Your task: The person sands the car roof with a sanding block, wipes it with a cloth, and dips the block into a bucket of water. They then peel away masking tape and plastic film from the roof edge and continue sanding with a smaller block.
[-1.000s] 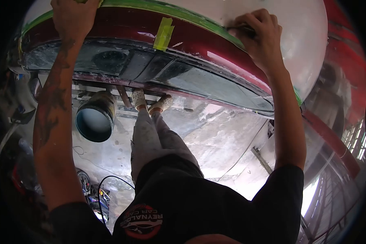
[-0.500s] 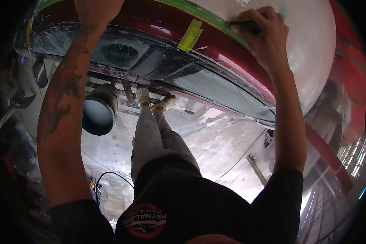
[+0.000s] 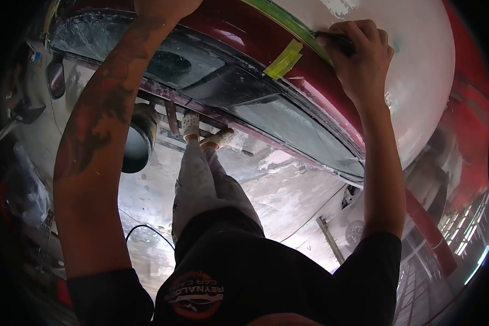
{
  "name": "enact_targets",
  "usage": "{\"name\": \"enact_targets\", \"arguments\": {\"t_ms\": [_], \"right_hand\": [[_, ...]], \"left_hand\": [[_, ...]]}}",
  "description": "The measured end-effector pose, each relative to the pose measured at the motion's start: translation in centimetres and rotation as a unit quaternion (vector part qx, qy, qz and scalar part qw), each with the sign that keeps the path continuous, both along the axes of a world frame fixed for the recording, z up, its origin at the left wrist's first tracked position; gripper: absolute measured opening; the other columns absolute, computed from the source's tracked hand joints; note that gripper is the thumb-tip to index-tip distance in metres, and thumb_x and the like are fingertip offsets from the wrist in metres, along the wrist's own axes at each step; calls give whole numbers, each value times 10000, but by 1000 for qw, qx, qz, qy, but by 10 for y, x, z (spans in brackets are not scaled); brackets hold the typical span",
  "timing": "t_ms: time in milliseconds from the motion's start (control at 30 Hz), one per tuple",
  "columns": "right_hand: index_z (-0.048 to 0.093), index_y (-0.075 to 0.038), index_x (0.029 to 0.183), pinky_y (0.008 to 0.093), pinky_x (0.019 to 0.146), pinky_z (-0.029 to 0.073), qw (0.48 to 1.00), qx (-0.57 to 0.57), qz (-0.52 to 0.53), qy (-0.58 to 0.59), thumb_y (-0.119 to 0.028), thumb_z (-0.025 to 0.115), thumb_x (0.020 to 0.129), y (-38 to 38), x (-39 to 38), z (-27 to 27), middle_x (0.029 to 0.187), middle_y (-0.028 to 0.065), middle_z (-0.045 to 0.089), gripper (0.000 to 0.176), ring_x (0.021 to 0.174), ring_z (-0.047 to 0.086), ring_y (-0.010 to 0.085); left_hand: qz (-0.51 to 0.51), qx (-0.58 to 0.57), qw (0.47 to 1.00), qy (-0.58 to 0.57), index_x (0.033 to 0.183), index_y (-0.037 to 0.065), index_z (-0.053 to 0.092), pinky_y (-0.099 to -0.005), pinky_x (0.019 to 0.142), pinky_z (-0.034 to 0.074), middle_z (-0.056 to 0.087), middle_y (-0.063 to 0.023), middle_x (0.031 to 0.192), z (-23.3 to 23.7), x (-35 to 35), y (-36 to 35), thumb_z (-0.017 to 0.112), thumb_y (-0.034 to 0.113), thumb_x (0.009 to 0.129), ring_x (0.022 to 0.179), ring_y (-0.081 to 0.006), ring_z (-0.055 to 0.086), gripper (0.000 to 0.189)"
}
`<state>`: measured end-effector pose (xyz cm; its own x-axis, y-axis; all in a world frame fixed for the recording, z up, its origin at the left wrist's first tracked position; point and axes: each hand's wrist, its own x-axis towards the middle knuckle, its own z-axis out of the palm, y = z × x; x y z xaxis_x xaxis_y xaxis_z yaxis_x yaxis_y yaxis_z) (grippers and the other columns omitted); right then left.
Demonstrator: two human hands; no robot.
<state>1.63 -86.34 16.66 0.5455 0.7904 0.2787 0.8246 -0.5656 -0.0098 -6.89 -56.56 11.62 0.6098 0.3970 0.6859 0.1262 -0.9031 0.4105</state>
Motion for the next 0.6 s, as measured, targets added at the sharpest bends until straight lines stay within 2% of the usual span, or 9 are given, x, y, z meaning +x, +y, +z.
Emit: {"name": "enact_targets", "arguments": {"t_ms": [100,133,200,333,400,467,533,600], "right_hand": [[776,-236,1010,440,897,411,999,47,-5,25,-364,827,803,54,-6,-1,1038,-13,660,249,1037,589,266],[724,-163,941,464,876,387,994,68,-29,75,-201,799,783,88,-15,4,981,78,611,179,994,550,313],[725,-148,978,480,891,400,991,133,4,35,-225,792,796,131,-15,-7,1001,84,624,209,1022,559,322],[727,-137,1019,491,899,411,997,52,7,49,-235,780,808,88,-13,7,1031,90,635,238,1050,564,324],[778,-230,1019,448,887,420,999,4,-18,44,-354,834,792,34,-5,4,1038,-12,678,264,1022,604,271],[777,-229,1019,451,877,422,999,5,-20,37,-359,829,794,21,-4,3,1037,-15,684,264,1017,608,275],[776,-228,1019,454,867,425,999,7,-27,32,-364,825,797,30,-4,-2,1036,-18,691,265,1011,612,279],[771,-234,1021,452,861,420,993,102,33,59,-387,805,815,78,2,-13,1041,-26,696,259,1005,611,286]], "left_hand": [[1,-21,1000,15,1364,-36,463,-498,1000,469,538,-268,1272,5,-1,-3,803,274,793,1172,-458,548,734],[2,-19,1000,14,1364,-36,463,-498,1000,469,538,-268,1272,5,-1,-3,803,274,793,1172,-458,548,734],[7,-38,999,23,1359,-36,465,-503,999,467,535,-270,1272,5,-3,-2,805,275,788,1175,-458,545,733],[-10,-24,1000,5,1360,-38,466,-506,1004,465,530,-271,1284,4,-3,1,806,280,788,1180,-457,542,738],[-11,-20,1000,8,1363,-47,464,-507,1016,461,526,-271,1300,2,-4,2,808,293,788,1197,-454,537,751],[0,-19,1000,18,1371,-52,459,-508,1030,454,525,-272,1309,4,-2,1,808,300,789,1212,-453,531,765],[6,-18,999,31,1379,-56,455,-508,1043,446,523,-272,1318,2,-3,0,808,308,789,1226,-453,524,778],[24,-1,999,33,1393,-58,447,-509,1065,432,519,-276,1332,1,-1,0,807,315,789,1246,-455,513,796]]}}
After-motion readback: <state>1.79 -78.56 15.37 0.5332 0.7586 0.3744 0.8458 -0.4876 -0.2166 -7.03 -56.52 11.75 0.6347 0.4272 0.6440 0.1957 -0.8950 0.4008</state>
